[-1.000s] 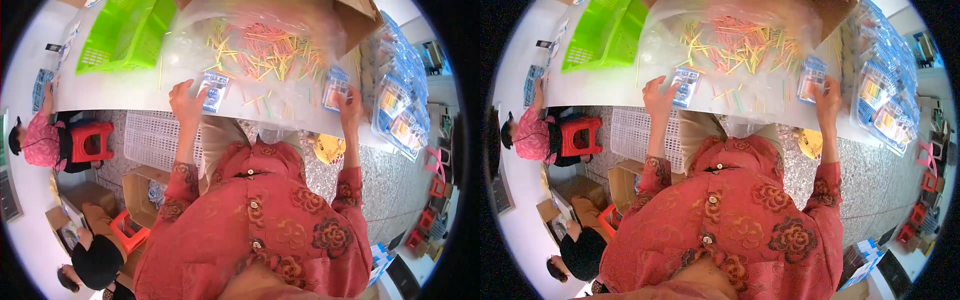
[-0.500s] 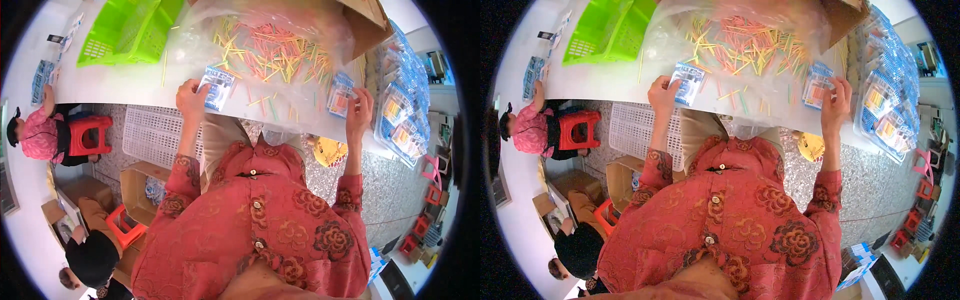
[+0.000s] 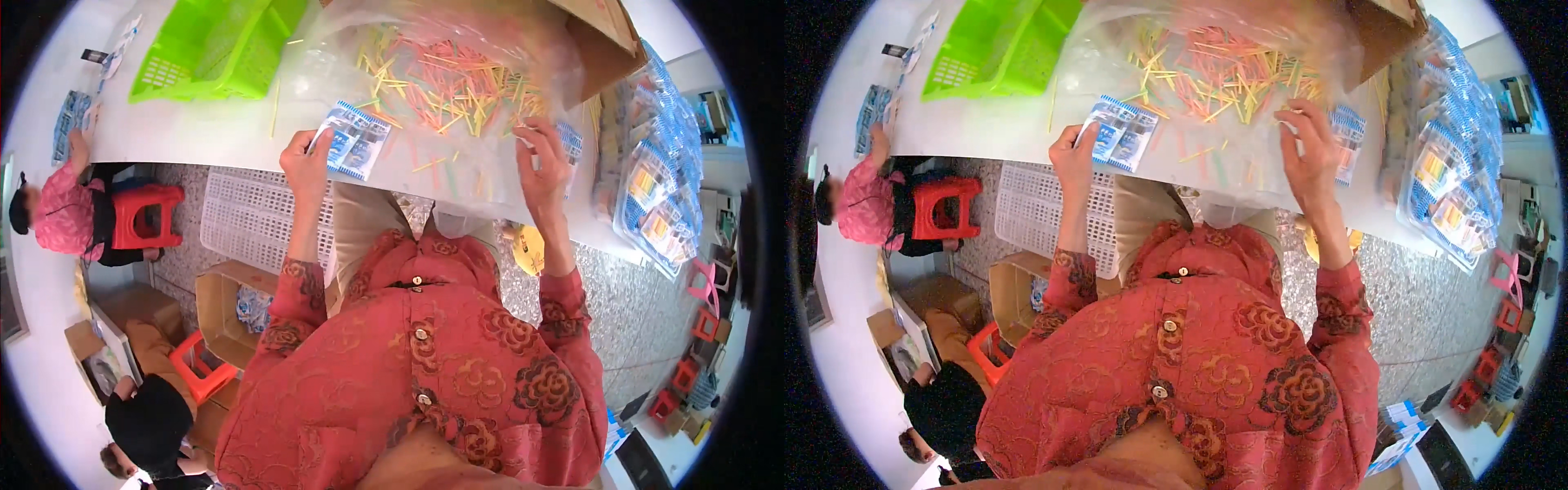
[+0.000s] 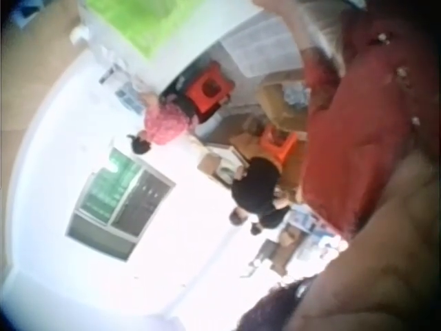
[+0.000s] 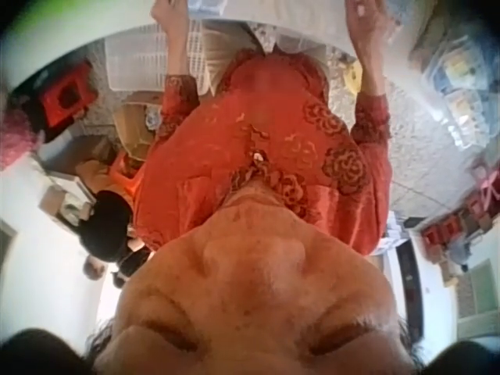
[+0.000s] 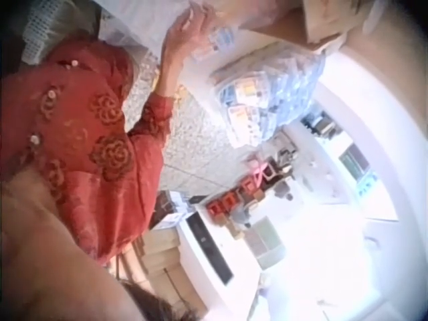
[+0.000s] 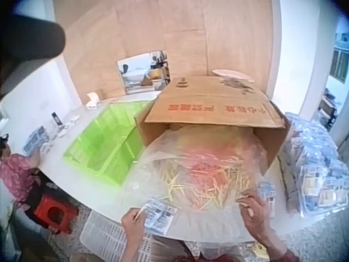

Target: Package small plastic sticks into individual plastic bags.

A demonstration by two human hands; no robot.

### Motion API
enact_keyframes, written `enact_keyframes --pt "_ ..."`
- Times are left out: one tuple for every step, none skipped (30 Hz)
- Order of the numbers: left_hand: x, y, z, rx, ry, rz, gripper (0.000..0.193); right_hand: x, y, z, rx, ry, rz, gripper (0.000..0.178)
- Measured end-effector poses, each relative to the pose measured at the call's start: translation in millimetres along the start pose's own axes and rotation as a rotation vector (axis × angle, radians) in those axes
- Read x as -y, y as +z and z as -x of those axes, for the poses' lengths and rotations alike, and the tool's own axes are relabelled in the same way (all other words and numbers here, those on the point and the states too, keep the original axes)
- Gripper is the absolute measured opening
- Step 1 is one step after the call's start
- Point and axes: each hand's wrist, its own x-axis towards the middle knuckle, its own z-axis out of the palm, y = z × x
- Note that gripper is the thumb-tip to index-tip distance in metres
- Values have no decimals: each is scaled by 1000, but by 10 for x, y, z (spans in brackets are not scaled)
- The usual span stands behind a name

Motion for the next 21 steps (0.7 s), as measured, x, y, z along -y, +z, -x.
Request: enact_keyframes --pt "-15 -2 8 -2 0 0 13 23 57 -1 0 -2 -1 20" --pt "-40 2 16 22 -59 115 13 46 115 4 37 -17 -28 20" --pt "-59 6 23 47 -118 231 12 64 169 8 74 -31 -55 20" --pt "-68 7 25 46 -117 231 12 71 220 4 115 -38 -104 22" --pt "-68 7 31 53 -137 273 12 145 254 -20 117 -39 -104 22" --pt "-80 16 42 63 -156 316 12 261 282 -51 159 46 -210 22" --pt "-100 23 58 67 -158 317 12 365 330 -70 201 132 -315 23" --pt "-140 33 77 82 -168 350 11 437 397 -79 198 135 -314 23" --pt "-179 53 90 102 -179 384 11 501 468 -102 233 169 -386 24" --pt "-210 72 105 111 -178 385 11 561 539 -127 269 203 -458 25" --pt "-244 93 123 120 -175 404 9 622 614 -146 262 208 -453 25" --pt "-278 108 143 126 -170 422 8 674 707 -162 308 221 -443 26" --pt "-321 126 171 132 -169 422 8 698 787 -174 354 234 -434 29" --pt "-367 145 204 160 -187 458 8 693 871 -184 350 236 -432 29" --pt "-403 166 233 188 -205 495 8 669 958 -188 399 264 -405 27" --pt "-431 195 262 193 -205 495 8 639 1012 -184 448 291 -378 27" --pt "-450 210 289 214 -207 525 7 622 1049 -175 449 291 -379 27" --pt "-456 214 300 235 -209 555 7 609 1078 -167 456 346 -506 25" --pt "-422 218 289 236 -209 555 7 598 1095 -160 460 402 -632 24" --pt "-376 220 277 231 -203 582 9 609 1089 -159 464 401 -633 24" --pt "-337 226 266 228 -197 609 11 623 1067 -161 448 407 -649 23"
